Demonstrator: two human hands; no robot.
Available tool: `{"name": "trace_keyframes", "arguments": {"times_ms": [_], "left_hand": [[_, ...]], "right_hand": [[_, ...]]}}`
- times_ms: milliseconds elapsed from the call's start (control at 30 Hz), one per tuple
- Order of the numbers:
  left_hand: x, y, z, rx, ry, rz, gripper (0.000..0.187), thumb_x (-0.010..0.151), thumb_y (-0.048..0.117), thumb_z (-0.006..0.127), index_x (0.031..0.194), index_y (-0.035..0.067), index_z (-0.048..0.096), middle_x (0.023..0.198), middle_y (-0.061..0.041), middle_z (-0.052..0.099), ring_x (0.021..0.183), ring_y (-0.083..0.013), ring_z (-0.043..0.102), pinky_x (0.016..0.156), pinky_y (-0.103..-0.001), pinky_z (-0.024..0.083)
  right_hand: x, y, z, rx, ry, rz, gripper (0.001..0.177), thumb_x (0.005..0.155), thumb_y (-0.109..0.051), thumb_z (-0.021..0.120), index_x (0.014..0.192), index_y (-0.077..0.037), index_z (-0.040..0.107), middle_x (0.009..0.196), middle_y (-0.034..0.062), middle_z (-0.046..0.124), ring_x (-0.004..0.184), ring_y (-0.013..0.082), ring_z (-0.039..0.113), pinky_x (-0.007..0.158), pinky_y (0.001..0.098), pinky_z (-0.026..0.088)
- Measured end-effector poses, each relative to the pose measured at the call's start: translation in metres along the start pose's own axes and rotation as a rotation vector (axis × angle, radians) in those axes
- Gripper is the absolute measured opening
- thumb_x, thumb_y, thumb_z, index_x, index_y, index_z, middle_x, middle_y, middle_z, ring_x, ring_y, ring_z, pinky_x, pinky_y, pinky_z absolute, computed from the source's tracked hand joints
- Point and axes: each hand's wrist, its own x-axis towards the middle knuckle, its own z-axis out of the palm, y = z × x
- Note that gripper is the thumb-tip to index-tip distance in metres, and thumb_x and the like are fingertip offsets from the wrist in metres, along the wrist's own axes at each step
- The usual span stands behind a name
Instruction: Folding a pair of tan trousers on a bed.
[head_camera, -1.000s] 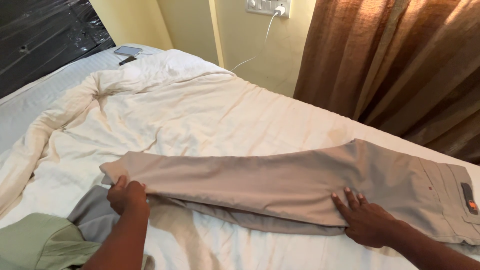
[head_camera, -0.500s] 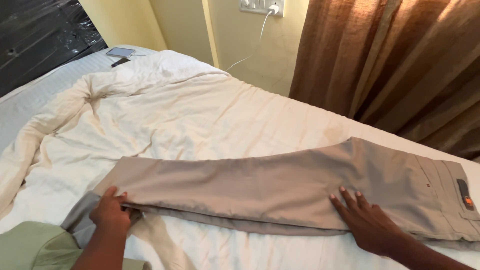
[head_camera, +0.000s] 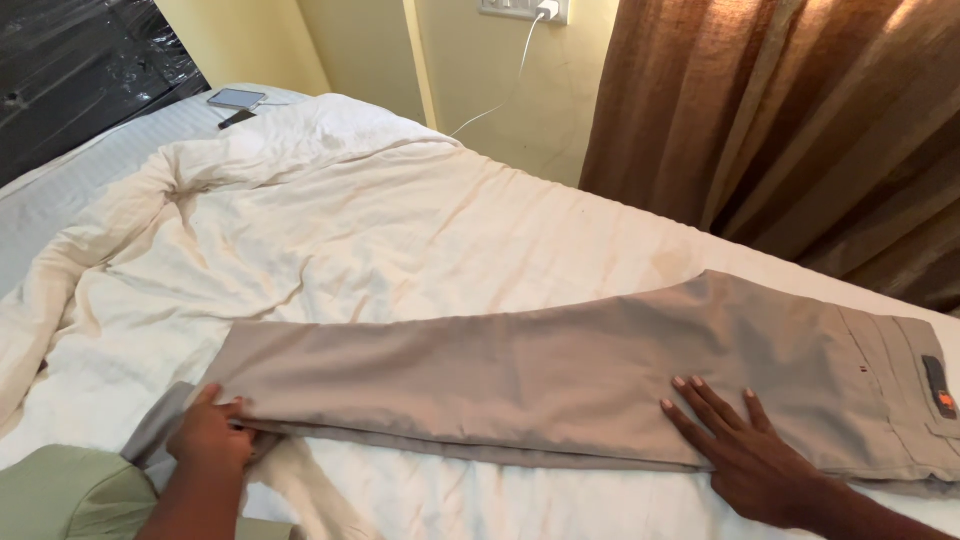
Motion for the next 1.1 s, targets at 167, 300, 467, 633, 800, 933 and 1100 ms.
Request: {"name": "trace_keyframes", "arguments": {"times_ms": [167,300,467,633,800,933,1100], "left_hand": [[-0.017,0.003,0.002,-0.004,-0.070,-0.034,0.060,0.092,-0.011,0.049,0.143,0.018,0.061,0.134,-0.015,0.059,0.122,-0.0302,0.058,0.105,-0.054,0.047],[-0.034,0.010,0.010,-0.035,-0.050,-0.017,0.057,0.093,-0.009,0.052,0.143,0.016,0.063,0.141,-0.012,0.054,0.124,-0.0307,0.057,0.108,-0.057,0.045],[-0.064,0.025,0.023,-0.092,0.012,0.028,0.053,0.093,-0.005,0.056,0.141,0.016,0.064,0.136,-0.014,0.058,0.122,-0.0280,0.059,0.104,-0.059,0.043],[-0.044,0.018,0.027,-0.100,-0.021,0.129,0.055,0.089,-0.008,0.058,0.139,0.015,0.066,0.128,-0.009,0.062,0.114,-0.0250,0.060,0.098,-0.051,0.046],[-0.001,0.008,0.030,-0.250,-0.146,0.370,0.052,0.083,-0.009,0.064,0.133,-0.001,0.074,0.110,-0.002,0.073,0.098,-0.0181,0.067,0.084,-0.034,0.056],[-0.082,0.033,0.067,-0.184,-0.013,0.245,0.036,0.093,0.011,0.078,0.125,-0.002,0.068,0.091,-0.007,0.065,0.086,-0.0202,0.059,0.064,-0.039,0.040],[-0.110,0.025,0.081,0.095,-0.299,0.611,0.045,0.079,-0.004,0.063,0.122,0.002,0.076,0.115,-0.002,0.073,0.097,-0.0080,0.063,0.092,-0.020,0.047]], "right_hand": [[0.009,0.009,0.002,-0.023,0.050,-0.031,0.101,0.096,-0.039,0.055,0.164,-0.026,-0.018,0.173,0.0056,-0.030,0.159,0.0297,-0.023,0.121,0.0715,-0.008],[0.036,0.032,0.027,-0.011,0.131,-0.122,0.101,0.094,-0.077,0.040,0.165,-0.028,-0.015,0.173,0.0073,-0.027,0.159,0.0311,-0.020,0.120,0.0702,-0.007],[0.049,0.024,0.021,0.129,0.237,-0.155,0.099,0.087,-0.081,0.028,0.165,-0.033,-0.009,0.173,0.0038,-0.022,0.159,0.0278,-0.016,0.123,0.0616,-0.001],[0.038,-0.011,-0.014,0.159,0.222,-0.075,0.094,0.097,-0.069,0.044,0.163,-0.031,-0.011,0.173,0.0031,-0.019,0.160,0.0252,-0.011,0.129,0.0495,0.008],[0.035,-0.022,-0.023,0.081,0.152,-0.020,0.085,0.105,-0.051,0.052,0.165,-0.030,-0.005,0.174,0.0057,-0.014,0.161,0.0287,-0.007,0.130,0.0506,0.013],[0.035,-0.019,-0.020,0.102,0.187,-0.036,0.085,0.104,-0.049,0.054,0.164,-0.030,-0.002,0.174,0.0063,-0.012,0.161,0.0286,-0.004,0.129,0.0504,0.016],[0.035,-0.018,-0.018,0.095,0.234,-0.071,0.085,0.102,-0.047,0.057,0.163,-0.026,0.002,0.173,0.0102,-0.007,0.161,0.0303,0.003,0.126,0.0494,0.023]]}}
